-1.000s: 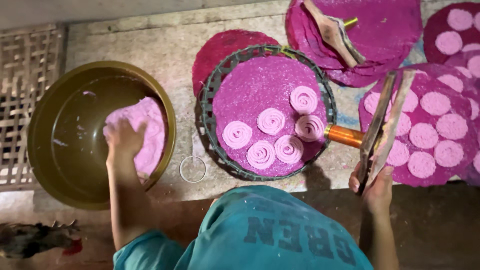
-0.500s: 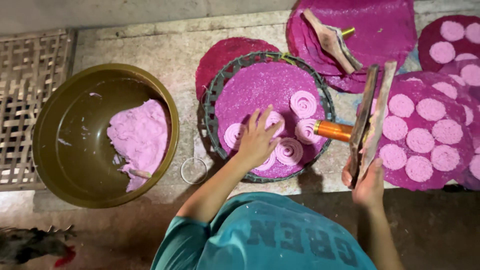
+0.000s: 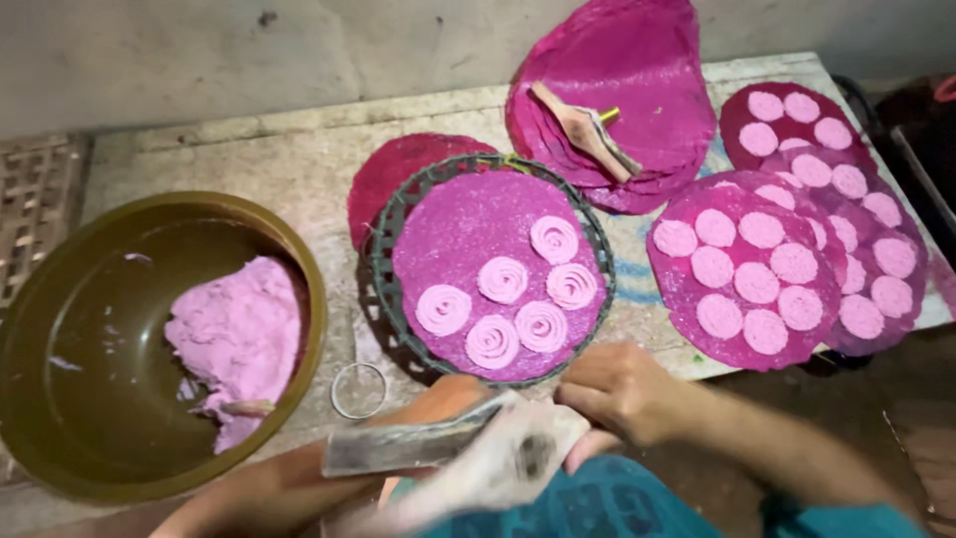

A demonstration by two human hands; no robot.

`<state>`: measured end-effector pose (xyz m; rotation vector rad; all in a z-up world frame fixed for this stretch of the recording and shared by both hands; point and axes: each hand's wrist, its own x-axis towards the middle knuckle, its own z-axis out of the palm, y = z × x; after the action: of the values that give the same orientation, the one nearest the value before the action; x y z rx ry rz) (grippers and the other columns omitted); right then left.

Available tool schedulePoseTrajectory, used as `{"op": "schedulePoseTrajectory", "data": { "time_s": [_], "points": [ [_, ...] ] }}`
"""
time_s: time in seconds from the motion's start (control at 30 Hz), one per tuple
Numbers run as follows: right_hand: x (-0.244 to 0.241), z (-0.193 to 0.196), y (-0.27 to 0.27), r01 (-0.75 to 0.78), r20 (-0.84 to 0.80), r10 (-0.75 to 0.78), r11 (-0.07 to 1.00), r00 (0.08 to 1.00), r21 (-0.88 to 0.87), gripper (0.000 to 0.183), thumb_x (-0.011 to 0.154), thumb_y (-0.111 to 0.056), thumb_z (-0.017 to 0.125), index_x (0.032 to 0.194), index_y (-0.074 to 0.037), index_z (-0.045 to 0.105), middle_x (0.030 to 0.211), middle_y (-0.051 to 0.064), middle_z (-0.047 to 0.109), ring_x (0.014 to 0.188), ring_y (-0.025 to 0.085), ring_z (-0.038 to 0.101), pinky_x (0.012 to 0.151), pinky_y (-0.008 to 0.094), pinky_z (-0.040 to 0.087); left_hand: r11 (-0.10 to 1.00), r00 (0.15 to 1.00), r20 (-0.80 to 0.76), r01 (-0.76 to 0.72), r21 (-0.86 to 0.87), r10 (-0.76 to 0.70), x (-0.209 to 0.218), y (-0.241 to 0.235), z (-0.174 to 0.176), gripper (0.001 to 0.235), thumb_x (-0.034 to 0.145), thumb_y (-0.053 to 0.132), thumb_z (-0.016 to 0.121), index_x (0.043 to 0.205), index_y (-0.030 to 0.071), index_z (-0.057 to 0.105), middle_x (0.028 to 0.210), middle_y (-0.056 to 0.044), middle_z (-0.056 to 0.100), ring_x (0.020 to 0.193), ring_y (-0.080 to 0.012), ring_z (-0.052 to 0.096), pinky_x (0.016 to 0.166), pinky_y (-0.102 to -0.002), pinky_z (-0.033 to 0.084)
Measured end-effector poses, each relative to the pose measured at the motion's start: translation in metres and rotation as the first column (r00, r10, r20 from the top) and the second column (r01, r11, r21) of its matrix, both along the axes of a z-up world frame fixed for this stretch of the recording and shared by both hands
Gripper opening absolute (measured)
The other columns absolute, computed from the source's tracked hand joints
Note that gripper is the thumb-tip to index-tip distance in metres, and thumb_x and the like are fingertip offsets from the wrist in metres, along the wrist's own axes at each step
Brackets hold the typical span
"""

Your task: The person uses a wooden press to scoop pink dough from a bowl and extrude it into rose shapes onto a tray. They repeatedly fill the press and release the dough to form multiple decorative sweets.

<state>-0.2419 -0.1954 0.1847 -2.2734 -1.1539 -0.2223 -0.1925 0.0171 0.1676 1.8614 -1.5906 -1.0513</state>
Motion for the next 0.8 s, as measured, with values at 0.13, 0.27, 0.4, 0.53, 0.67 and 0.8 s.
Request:
{"op": "schedulePoseTrajectory", "data": {
  "time_s": [0.13, 0.27, 0.4, 0.53, 0.67, 0.8],
  "points": [
    [0.055, 0.037, 0.052, -0.339, -0.065, 0.335, 0.939, 0.940, -0.067, 0.048, 0.088, -0.052, 0.073, 0.089, -0.006, 0.060, 0.077, 0.011, 0.060, 0.070, 0.033, 0.062, 0.059, 0.043, 0.046, 0.998, 0.992, 0.125, 0.039, -0.053, -0.032, -0.011, 0.059, 0.007, 0.017, 0.094, 0.023, 0.059, 0.109, 0.018, 0.064, 0.089, -0.008, 0.069, 0.087, -0.0275, 0.069, 0.076, -0.042, 0.053],
    [0.062, 0.035, 0.125, -0.432, -0.581, 0.425, 0.891, 0.694, 0.135, 0.043, 0.103, -0.047, 0.064, 0.097, -0.005, 0.062, 0.085, 0.012, 0.064, 0.082, 0.036, 0.066, 0.067, 0.043, 0.047, 0.998, 0.968, 0.241, -0.065, 0.002, 0.063, 0.023, 0.179, 0.008, 0.022, 0.093, 0.026, 0.062, 0.113, 0.018, 0.064, 0.083, -0.009, 0.070, 0.079, -0.0309, 0.070, 0.068, -0.047, 0.053],
    [0.070, 0.014, 0.192, -0.471, -0.678, 0.504, 0.844, 0.535, 0.256, 0.043, 0.110, -0.045, 0.060, 0.100, -0.003, 0.061, 0.087, 0.013, 0.065, 0.084, 0.035, 0.068, 0.070, 0.044, 0.049, 0.940, 0.896, 0.283, -0.328, -0.096, 0.342, 0.024, 0.304, -0.025, 0.027, 0.090, 0.027, 0.065, 0.115, 0.018, 0.065, 0.077, -0.010, 0.071, 0.072, -0.0334, 0.071, 0.061, -0.049, 0.054],
    [0.108, 0.031, 0.235, -0.428, -0.568, 0.466, 0.879, 0.679, 0.210, 0.042, 0.102, -0.046, 0.063, 0.090, -0.006, 0.061, 0.076, 0.011, 0.062, 0.072, 0.033, 0.067, 0.063, 0.043, 0.049, 0.669, 0.683, -0.111, -0.730, -0.139, 0.722, 0.061, 0.425, -0.048, 0.022, 0.088, 0.023, 0.072, 0.106, 0.010, 0.067, 0.084, -0.011, 0.071, 0.072, -0.0275, 0.068, 0.058, -0.041, 0.053],
    [0.186, 0.049, 0.282, -0.142, -0.019, 0.157, 0.825, 0.987, -0.548, 0.027, 0.100, -0.043, 0.056, 0.099, -0.018, 0.066, 0.076, 0.004, 0.062, 0.065, 0.023, 0.063, 0.060, 0.037, 0.051, 0.590, 0.340, -0.820, -0.807, -0.004, 0.460, 0.093, 0.495, -0.065, 0.047, 0.084, 0.024, 0.074, 0.124, 0.004, 0.061, 0.117, -0.011, 0.066, 0.098, -0.0237, 0.067, 0.080, -0.040, 0.055],
    [0.243, 0.036, 0.333, 0.079, 0.275, 0.268, 0.569, 0.923, -0.818, 0.029, 0.106, -0.028, 0.051, 0.134, -0.021, 0.057, 0.097, 0.005, 0.066, 0.081, 0.021, 0.066, 0.071, 0.038, 0.055, 0.599, 0.159, -0.987, -0.793, -0.110, 0.029, 0.088, 0.482, -0.101, 0.048, 0.087, 0.019, 0.071, 0.129, -0.001, 0.059, 0.123, -0.012, 0.066, 0.103, -0.0245, 0.068, 0.086, -0.040, 0.058]
  ]
}}
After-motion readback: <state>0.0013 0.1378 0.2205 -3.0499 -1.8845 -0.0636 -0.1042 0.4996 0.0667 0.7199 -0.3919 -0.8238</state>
